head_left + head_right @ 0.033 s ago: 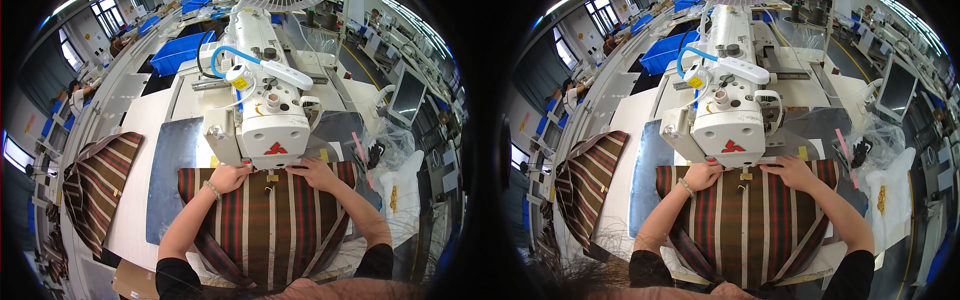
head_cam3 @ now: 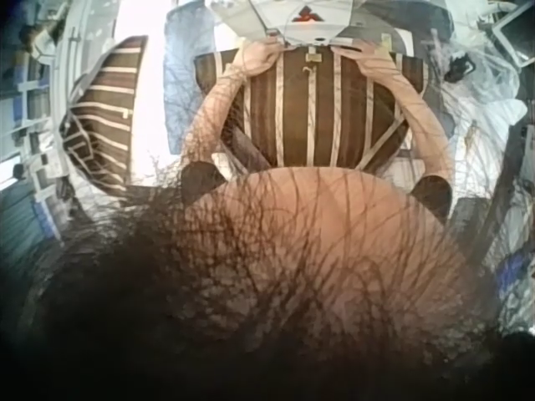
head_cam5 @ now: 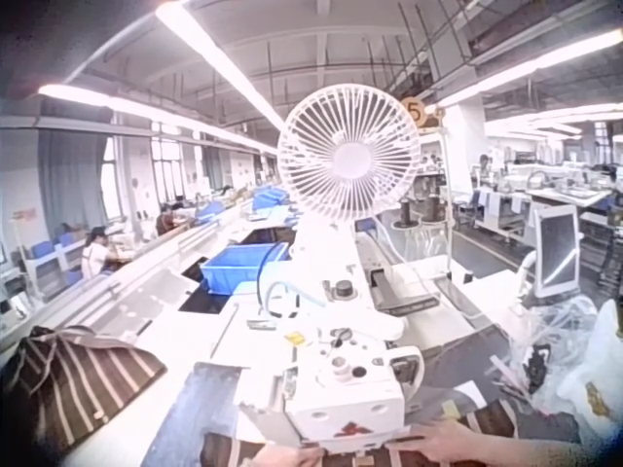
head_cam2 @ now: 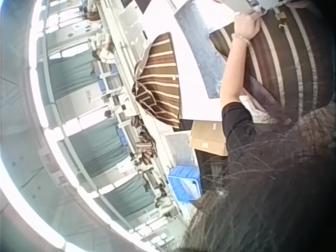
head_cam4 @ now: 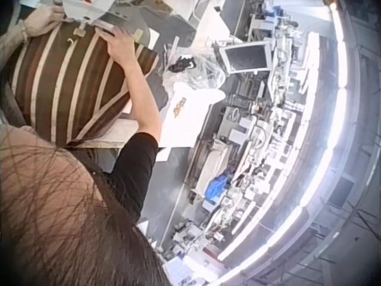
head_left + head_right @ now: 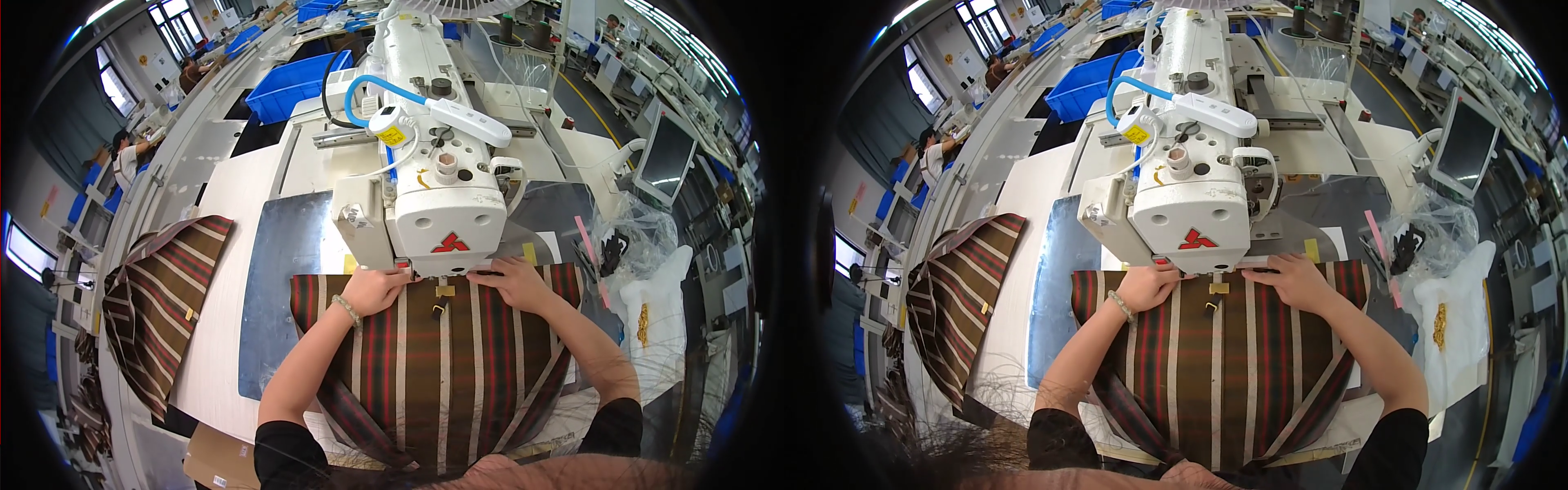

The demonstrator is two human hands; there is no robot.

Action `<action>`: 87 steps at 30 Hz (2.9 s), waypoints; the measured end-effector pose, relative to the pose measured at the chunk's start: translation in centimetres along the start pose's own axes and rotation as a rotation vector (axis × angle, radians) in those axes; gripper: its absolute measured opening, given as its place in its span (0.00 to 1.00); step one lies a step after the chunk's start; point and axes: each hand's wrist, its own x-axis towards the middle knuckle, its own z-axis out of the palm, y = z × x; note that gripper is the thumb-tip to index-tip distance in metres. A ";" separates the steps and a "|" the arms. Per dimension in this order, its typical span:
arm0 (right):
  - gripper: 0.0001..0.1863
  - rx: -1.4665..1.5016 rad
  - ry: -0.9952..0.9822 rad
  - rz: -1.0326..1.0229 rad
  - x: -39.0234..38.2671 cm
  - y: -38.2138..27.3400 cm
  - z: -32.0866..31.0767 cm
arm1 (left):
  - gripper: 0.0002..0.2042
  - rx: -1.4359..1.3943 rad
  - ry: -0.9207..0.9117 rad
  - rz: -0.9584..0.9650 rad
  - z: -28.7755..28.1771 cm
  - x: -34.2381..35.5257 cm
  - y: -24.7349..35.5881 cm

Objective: Sewing a leather handle component onto a striped fabric bag using an industrial sewing machine.

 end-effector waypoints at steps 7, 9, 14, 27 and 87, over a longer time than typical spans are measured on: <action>0.30 0.031 0.015 -0.009 -0.1 0.0 0.0 | 0.09 0.050 -0.021 0.002 0.4 -0.2 -0.5; 0.30 0.042 -0.001 0.001 -0.1 0.0 0.0 | 0.10 0.040 -0.029 -0.020 0.5 -0.2 -0.5; 0.30 0.057 -0.007 0.004 -0.1 0.1 0.0 | 0.10 0.024 -0.017 -0.023 0.7 -0.3 -0.7; 0.30 0.070 -0.021 0.014 -0.4 0.1 0.0 | 0.10 0.042 -0.030 -0.018 0.5 -0.2 -0.6; 0.07 0.366 0.343 0.038 3.1 -6.9 2.0 | 0.13 0.038 0.024 -0.040 0.5 -0.2 0.0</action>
